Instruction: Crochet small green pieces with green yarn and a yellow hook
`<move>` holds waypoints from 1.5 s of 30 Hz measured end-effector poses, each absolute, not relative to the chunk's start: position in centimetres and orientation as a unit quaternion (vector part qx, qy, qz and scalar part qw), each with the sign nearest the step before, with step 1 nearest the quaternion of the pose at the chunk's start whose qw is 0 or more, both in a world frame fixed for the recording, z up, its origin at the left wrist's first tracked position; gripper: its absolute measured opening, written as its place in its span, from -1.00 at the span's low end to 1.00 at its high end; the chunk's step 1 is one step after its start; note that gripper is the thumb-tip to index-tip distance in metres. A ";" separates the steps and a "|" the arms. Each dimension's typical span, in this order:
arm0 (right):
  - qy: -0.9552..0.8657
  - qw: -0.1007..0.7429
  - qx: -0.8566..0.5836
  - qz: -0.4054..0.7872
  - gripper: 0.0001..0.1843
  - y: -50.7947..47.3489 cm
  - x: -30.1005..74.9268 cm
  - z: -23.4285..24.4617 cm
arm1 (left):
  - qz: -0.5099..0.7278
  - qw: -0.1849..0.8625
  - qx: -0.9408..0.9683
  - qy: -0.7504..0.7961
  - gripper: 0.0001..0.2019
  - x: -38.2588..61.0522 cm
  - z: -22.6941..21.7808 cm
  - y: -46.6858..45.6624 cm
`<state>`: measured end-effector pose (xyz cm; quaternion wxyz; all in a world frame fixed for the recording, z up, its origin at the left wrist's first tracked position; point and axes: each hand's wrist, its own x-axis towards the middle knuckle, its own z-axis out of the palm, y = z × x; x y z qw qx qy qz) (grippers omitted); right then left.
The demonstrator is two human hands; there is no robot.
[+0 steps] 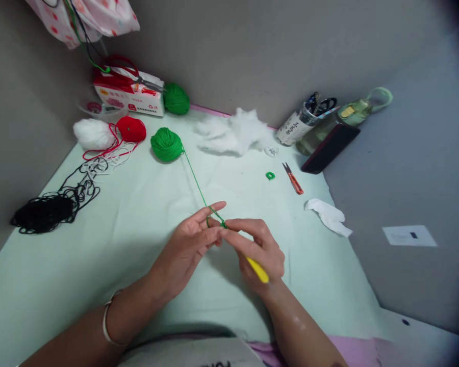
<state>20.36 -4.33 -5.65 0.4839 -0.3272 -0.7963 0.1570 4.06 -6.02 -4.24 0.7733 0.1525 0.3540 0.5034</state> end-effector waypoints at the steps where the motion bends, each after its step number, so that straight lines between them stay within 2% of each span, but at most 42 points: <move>1: -0.774 0.503 -0.329 0.199 -0.56 -4.2 20.2 -5.5 | 0.506 0.771 0.156 0.353 -0.43 4.0 -4.3 -6.0; 6: -0.687 0.531 -0.345 0.357 -0.70 -3.8 19.8 -4.8 | 0.517 0.752 0.174 0.369 -0.48 3.8 -4.3 -5.8; 14: -0.623 0.557 -0.338 0.432 -0.79 -3.8 19.7 -4.7 | 0.517 0.738 0.193 0.389 -0.54 3.7 -4.5 -5.9; 27: -0.494 0.543 -0.323 0.598 -0.78 -3.5 20.0 -4.0 | 0.532 0.710 0.230 0.401 -0.62 3.8 -4.5 -6.0; 29: -0.519 0.542 -0.330 0.573 -0.81 -3.6 19.8 -4.2 | 0.538 0.703 0.245 0.395 -0.62 4.2 -4.8 -6.3; 33: -0.614 0.544 -0.376 0.429 -0.83 -3.7 19.4 -4.6 | 0.542 0.693 0.264 0.395 -0.65 4.5 -5.0 -6.5; 40: -0.645 0.533 -0.358 0.414 -0.76 -3.9 19.6 -4.7 | 0.541 0.684 0.244 0.424 -0.66 4.3 -5.0 -6.2; 45: -0.786 0.465 -0.363 0.184 -0.60 -4.8 19.8 -5.2 | 0.523 0.736 0.181 0.389 -0.58 4.6 -5.0 -6.2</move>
